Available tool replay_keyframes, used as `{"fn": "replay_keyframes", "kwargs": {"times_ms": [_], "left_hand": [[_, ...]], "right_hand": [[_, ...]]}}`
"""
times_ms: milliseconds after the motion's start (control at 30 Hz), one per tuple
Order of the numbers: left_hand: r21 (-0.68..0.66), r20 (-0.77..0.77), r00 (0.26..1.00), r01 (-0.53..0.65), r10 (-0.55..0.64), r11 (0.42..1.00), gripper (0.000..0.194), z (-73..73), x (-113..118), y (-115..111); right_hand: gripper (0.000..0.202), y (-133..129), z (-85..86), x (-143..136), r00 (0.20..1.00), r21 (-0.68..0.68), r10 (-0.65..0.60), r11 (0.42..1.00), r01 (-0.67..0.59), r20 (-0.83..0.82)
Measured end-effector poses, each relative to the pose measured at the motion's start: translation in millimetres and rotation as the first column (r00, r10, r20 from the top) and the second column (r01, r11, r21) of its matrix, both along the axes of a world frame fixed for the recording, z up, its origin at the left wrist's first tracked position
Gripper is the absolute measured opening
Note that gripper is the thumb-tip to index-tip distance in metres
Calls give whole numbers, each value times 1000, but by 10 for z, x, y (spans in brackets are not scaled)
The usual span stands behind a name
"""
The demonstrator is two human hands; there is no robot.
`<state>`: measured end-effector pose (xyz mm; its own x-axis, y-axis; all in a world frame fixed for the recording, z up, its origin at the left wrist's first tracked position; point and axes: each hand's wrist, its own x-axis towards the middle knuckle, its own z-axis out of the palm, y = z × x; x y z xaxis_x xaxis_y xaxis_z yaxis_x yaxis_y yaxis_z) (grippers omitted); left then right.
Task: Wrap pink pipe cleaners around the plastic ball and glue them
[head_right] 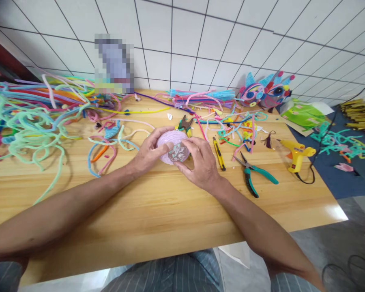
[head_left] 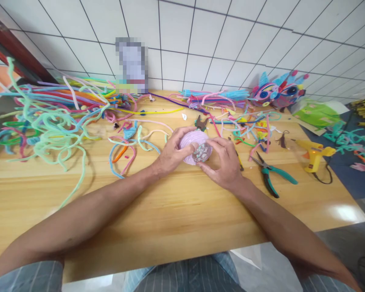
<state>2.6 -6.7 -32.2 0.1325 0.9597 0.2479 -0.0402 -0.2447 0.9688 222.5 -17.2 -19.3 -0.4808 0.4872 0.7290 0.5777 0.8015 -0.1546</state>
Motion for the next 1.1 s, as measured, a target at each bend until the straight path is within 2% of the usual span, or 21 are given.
{"fn": "replay_keyframes", "kwargs": {"times_ms": [167,500,633,867,1100], "left_hand": [[14,-20,1000,-18,18,1000,54,-1,-1,-6],[-10,-8,1000,-16,16,1000,56,-1,18,-25],[-20,-12,1000,3,-4,1000,54,61,-3,-15],[-72,-18,996,86,-88,994,52,177,-63,32],[-39,-31,999,17,-18,999,53,147,-33,16]], "right_hand": [[72,4,5,6,1000,19,7,1000,-7,19],[69,10,-31,40,999,-3,-7,1000,7,47],[70,2,-34,16,999,37,-3,999,2,37],[72,-6,-43,5,999,28,3,1000,-4,38],[70,-8,-24,11,999,-50,33,998,-35,-32]]}}
